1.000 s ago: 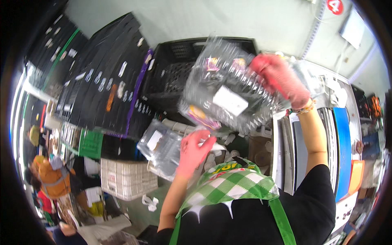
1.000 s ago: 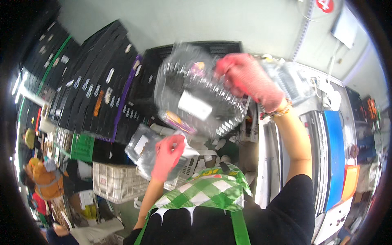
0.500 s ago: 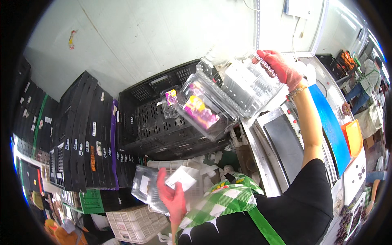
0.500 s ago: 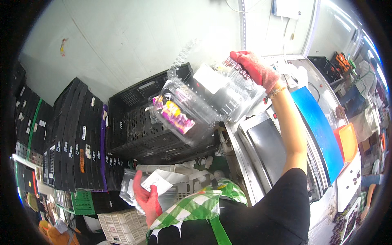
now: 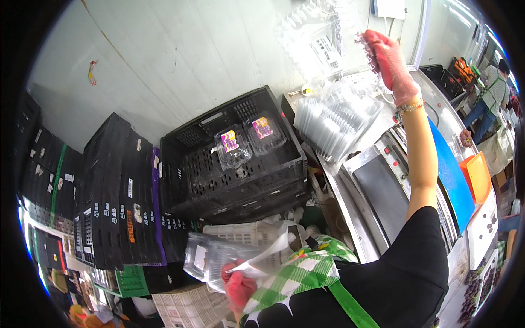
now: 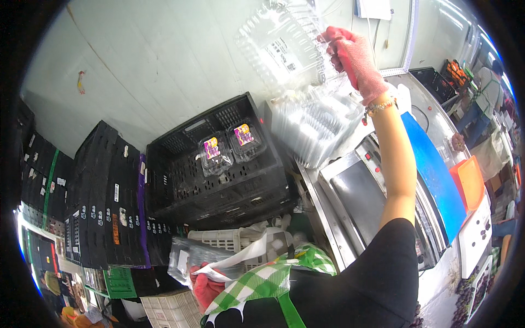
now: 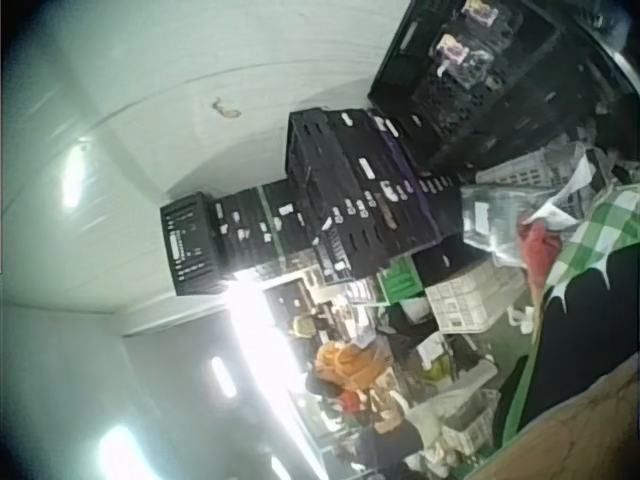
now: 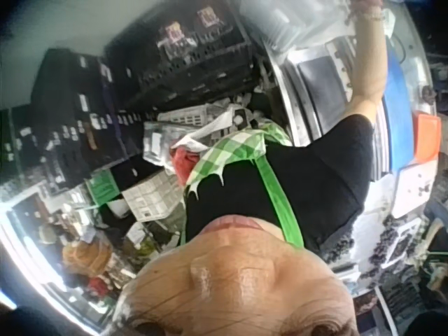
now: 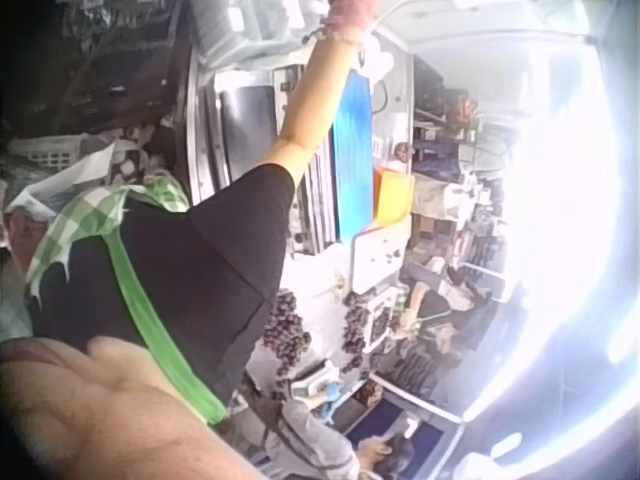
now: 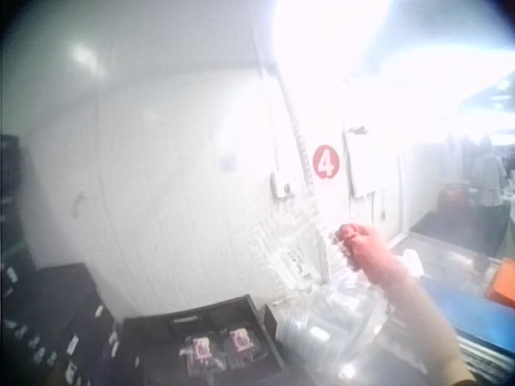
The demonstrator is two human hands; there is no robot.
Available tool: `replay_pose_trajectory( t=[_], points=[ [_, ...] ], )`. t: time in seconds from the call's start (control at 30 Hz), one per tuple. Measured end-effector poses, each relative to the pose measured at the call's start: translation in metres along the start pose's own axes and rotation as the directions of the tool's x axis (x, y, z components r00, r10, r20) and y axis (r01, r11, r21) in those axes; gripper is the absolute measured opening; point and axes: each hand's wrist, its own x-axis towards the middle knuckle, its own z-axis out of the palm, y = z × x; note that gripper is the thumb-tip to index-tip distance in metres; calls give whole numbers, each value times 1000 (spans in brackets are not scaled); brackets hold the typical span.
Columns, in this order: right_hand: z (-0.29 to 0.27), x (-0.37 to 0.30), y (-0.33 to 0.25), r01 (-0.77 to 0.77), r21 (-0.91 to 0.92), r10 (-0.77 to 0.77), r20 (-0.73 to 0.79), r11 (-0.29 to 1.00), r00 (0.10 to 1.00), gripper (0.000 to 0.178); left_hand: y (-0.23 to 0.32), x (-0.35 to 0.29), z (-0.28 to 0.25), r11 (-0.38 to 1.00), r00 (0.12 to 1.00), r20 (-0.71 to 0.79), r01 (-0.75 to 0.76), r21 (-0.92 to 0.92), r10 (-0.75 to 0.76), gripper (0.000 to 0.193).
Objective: The person stands at a workstation and repeatedly applies printed labels to clear plastic containers. They peel labels from a continuous roll, smooth them onto the containers, and place the labeled items into a black crate.
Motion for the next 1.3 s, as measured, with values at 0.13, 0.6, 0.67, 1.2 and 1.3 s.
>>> replay_pose_trajectory(
  t=[0.13,0.6,0.67,1.2,1.3],
  points=[
    [-6,15,25,-111,-93,114,31,990,993,30,1,0,12,985,999,-49,-2,172,10,23],
    [-9,8,24,-91,-191,131,207,977,970,35,3,6,-20,829,989,-15,-116,547,148,19],
    [-9,8,25,-91,-172,127,212,981,969,34,10,1,-1,878,997,44,-76,473,63,15],
    [26,-21,132,276,-953,-250,240,122,938,17,4,0,-9,804,983,-56,-110,585,175,9],
    [49,-49,206,283,-953,118,295,103,948,18,11,-5,-6,823,983,-59,-113,557,175,5]
  ],
)
